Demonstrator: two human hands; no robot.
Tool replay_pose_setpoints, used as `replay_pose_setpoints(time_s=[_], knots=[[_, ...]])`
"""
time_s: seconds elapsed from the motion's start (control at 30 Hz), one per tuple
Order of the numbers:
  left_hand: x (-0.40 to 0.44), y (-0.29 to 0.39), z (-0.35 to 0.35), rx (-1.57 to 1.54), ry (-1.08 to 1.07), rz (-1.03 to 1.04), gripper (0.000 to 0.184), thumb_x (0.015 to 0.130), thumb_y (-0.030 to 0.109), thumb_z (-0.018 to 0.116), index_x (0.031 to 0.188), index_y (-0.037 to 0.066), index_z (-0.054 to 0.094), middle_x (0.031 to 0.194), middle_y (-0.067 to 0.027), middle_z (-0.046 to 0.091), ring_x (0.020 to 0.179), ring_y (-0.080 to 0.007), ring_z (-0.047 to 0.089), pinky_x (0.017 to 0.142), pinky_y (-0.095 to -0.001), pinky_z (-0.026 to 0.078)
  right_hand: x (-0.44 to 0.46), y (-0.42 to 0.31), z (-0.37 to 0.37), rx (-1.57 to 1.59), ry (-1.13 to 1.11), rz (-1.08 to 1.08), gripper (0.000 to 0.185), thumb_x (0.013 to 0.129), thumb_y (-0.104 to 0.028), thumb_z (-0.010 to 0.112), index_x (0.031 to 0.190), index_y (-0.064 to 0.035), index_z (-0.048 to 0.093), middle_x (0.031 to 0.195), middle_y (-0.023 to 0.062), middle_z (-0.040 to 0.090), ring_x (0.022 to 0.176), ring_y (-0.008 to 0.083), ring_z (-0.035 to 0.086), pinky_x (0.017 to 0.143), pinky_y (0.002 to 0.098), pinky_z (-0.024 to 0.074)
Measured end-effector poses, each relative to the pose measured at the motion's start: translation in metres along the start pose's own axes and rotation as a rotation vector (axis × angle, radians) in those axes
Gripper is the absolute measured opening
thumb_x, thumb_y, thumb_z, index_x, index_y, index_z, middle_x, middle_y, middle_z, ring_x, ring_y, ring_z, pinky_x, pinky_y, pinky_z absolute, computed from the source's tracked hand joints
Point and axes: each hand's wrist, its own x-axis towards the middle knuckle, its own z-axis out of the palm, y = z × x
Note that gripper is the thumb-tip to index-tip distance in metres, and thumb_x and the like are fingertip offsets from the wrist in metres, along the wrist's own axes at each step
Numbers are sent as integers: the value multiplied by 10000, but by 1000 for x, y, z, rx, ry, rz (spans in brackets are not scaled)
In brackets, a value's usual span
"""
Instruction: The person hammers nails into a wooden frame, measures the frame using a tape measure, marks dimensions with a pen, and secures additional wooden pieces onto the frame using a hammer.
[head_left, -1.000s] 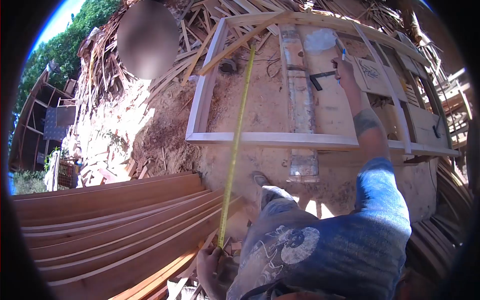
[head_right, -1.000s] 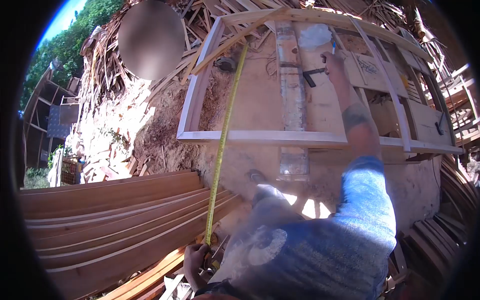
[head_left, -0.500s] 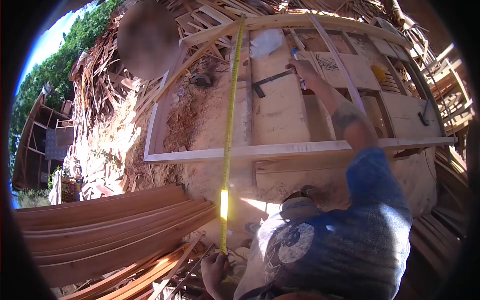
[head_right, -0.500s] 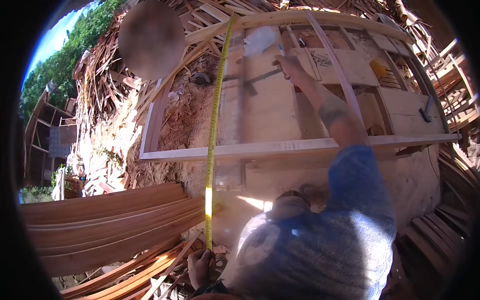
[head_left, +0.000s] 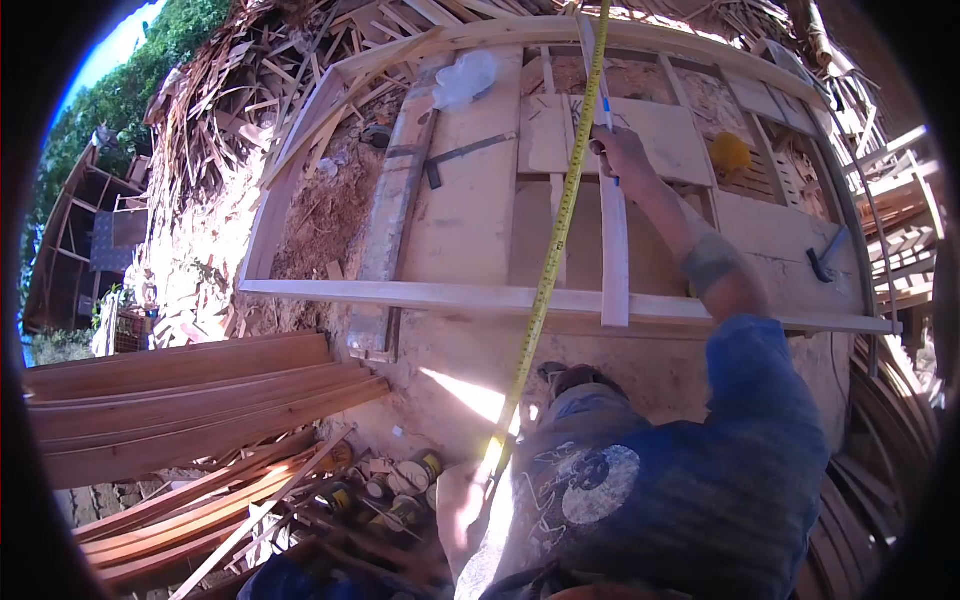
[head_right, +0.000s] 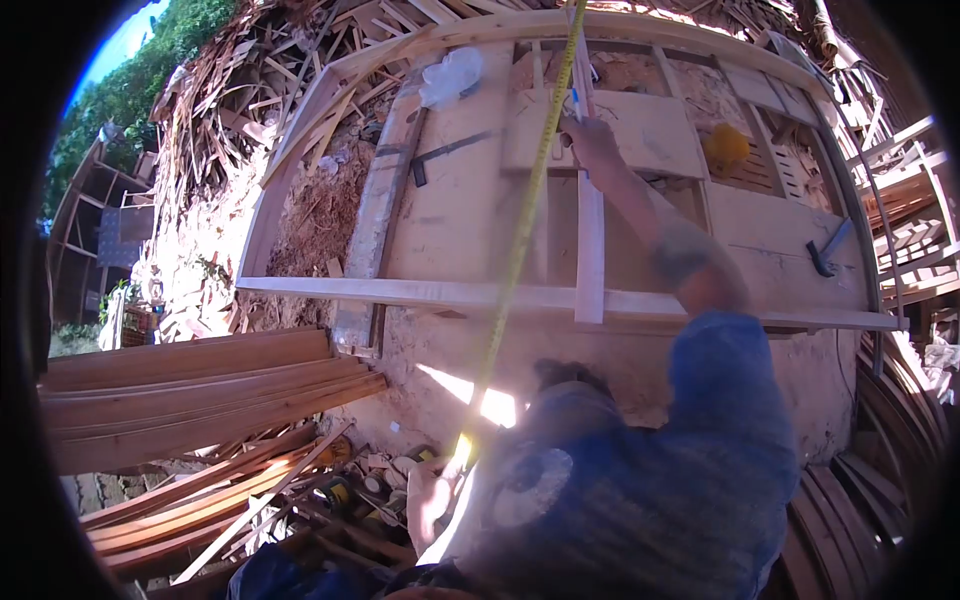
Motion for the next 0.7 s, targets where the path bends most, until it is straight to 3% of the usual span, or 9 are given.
replay_pose_setpoints(time_s=[0.13, 0.23, 0.3, 0.37, 0.4, 0.5, 0.53, 0.63, 0.7], knots=[[-35, -10, 48, -23, -6, 262, 174, 914, 159, 601, 926, 31, 718, 603, -74, 585, 548, -152, 541, 544, -324, 431, -44, -8, -79, 242, 134, 162, 300, 879, -321, 667, 796, -39, 608, 560, -10, 457, 386, 82, 383, 362, 278, 274], [-53, -12, 86, -19, 47, 379, 188, 899, 171, 608, 852, 19, 708, 616, -107, 588, 546, -194, 558, 547, -330, 440, -42, -6, -127, 74, 205, 144, 242, 884, -281, 662, 853, -45, 615, 702, -2, 518, 429, 62, 345, 377, 247, 264], [-79, -6, 118, -76, 165, 317, 234, 887, 181, 607, 866, -26, 716, 659, -132, 658, 606, -138, 603, 596, -304, 471, -33, -2, -154, -65, 148, 79, 230, 886, -259, 663, 874, -32, 630, 694, -8, 504, 433, 65, 342, 374, 245, 265], [-93, 29, 118, -148, 39, 292, 268, 880, 211, 625, 930, -28, 735, 721, -161, 700, 635, -172, 656, 634, -314, 502, -11, -1, -173, -113, 93, 52, 219, 888, -235, 661, 898, -18, 642, 685, -13, 488, 436, 68, 339, 372, 241, 265], [-89, 26, 131, -115, 44, 165, 288, 880, 230, 637, 935, -36, 733, 728, -163, 706, 646, -189, 663, 643, -317, 506, 1, 4, -180, -100, 66, 72, 214, 890, -223, 658, 912, -10, 647, 679, -15, 479, 436, 69, 338, 372, 238, 263], [-93, 41, 157, -175, 89, 106, 311, 864, 237, 653, 982, -40, 731, 777, -180, 718, 707, -182, 686, 685, -311, 517, 42, 10, -187, -49, 7, 123, 208, 896, -200, 646, 936, 4, 656, 666, -19, 464, 432, 69, 330, 367, 239, 257], [-98, 48, 164, -224, 190, 94, 286, 815, 228, 684, 938, -24, 740, 692, -148, 685, 618, -200, 649, 647, -343, 501, 60, 10, -187, -23, -6, 134, 207, 898, -195, 641, 941, 8, 657, 663, -19, 461, 429, 69, 326, 365, 242, 254], [-79, 54, 183, -168, 193, 17, 298, 815, 251, 687, 973, 5, 747, 795, -199, 711, 720, -280, 706, 719, -367, 524, 124, 18, -179, -56, -23, 196, 191, 895, -178, 632, 941, 5, 660, 657, -13, 469, 423, 67, 325, 360, 245, 248], [-63, 75, 198, -88, 270, 53, 303, 825, 293, 665, 916, 19, 758, 766, -203, 702, 727, -332, 703, 714, -402, 527, 166, 29, -166, -90, -57, 198, 181, 891, -176, 627, 931, -2, 654, 648, -8, 459, 419, 72, 323, 360, 254, 249]])
